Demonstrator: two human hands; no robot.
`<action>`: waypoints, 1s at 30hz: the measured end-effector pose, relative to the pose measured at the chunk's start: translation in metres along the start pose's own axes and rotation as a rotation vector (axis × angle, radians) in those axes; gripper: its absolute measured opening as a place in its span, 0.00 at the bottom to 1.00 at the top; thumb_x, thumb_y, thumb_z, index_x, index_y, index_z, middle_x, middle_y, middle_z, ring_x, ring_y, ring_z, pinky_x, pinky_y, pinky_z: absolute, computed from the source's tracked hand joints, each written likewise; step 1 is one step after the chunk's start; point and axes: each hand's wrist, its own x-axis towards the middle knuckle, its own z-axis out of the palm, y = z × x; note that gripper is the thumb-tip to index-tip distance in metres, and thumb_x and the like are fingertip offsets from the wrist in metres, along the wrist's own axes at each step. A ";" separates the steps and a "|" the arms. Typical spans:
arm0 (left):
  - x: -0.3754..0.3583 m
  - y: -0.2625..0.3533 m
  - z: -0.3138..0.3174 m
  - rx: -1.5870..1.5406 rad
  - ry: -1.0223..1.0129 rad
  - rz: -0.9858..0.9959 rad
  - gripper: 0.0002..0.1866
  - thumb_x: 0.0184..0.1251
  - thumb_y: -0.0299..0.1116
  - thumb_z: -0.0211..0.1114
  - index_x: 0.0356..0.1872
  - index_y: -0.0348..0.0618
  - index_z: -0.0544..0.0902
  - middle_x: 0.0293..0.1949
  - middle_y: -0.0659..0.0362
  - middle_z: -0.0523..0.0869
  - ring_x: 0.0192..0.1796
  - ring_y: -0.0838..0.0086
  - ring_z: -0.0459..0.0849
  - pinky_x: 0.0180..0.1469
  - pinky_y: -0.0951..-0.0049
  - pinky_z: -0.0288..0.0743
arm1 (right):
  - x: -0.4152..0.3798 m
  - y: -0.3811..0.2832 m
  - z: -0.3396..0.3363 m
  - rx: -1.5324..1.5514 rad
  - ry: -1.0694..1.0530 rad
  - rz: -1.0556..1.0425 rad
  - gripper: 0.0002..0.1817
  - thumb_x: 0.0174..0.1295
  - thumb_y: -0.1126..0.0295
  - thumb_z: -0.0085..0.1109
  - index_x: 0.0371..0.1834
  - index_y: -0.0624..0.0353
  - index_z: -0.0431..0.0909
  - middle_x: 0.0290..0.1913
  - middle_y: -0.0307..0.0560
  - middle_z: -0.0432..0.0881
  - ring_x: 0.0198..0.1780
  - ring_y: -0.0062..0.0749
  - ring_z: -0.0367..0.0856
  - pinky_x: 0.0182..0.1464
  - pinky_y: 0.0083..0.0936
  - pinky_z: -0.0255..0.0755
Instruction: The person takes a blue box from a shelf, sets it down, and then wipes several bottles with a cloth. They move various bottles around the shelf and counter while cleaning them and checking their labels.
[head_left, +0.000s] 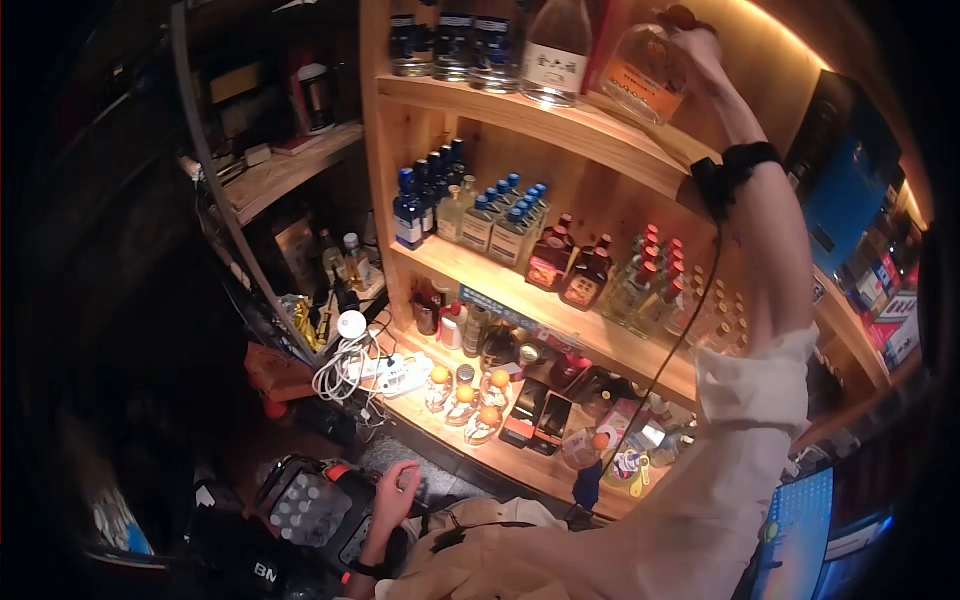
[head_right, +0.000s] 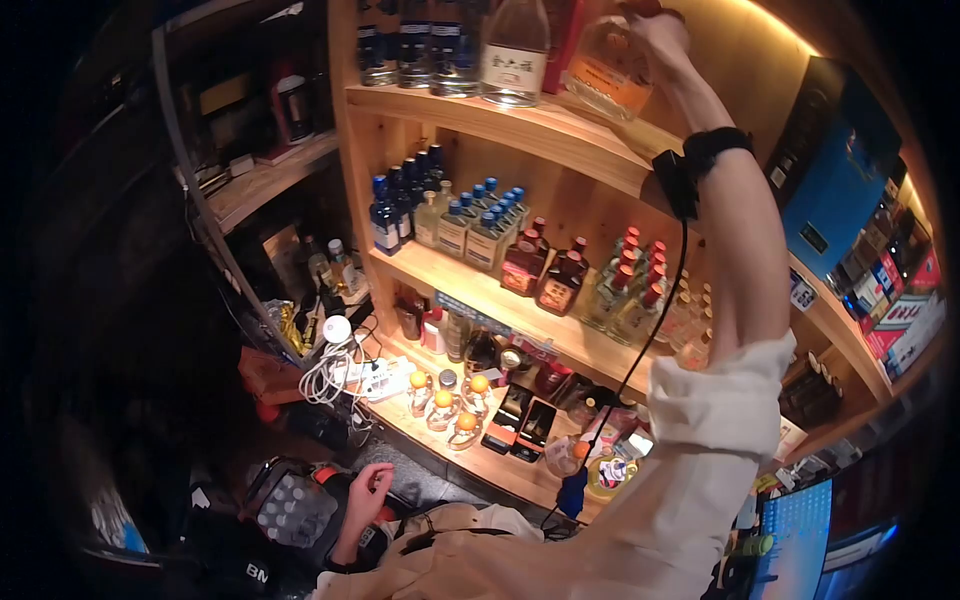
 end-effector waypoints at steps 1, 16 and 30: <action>0.005 0.004 0.006 0.001 -0.038 0.036 0.12 0.69 0.30 0.65 0.50 0.37 0.82 0.48 0.54 0.86 0.50 0.71 0.86 0.49 0.72 0.80 | -0.003 0.002 -0.013 0.159 0.005 0.003 0.24 0.61 0.49 0.67 0.36 0.64 0.86 0.37 0.52 0.88 0.35 0.28 0.86 0.38 0.23 0.78; 0.032 0.230 0.147 -1.054 -1.005 -0.200 0.51 0.65 0.72 0.51 0.77 0.46 0.50 0.72 0.41 0.62 0.71 0.44 0.67 0.67 0.35 0.65 | -0.343 -0.007 -0.182 0.957 -0.550 0.065 0.13 0.60 0.69 0.69 0.41 0.60 0.76 0.42 0.42 0.89 0.42 0.19 0.83 0.46 0.21 0.76; -0.034 0.117 0.229 -1.050 -0.978 -0.517 0.61 0.44 0.57 0.81 0.76 0.46 0.55 0.69 0.52 0.69 0.67 0.58 0.75 0.61 0.51 0.77 | -0.563 0.176 -0.184 1.303 -0.745 0.280 0.62 0.46 0.31 0.69 0.77 0.59 0.53 0.75 0.53 0.62 0.77 0.40 0.60 0.75 0.40 0.53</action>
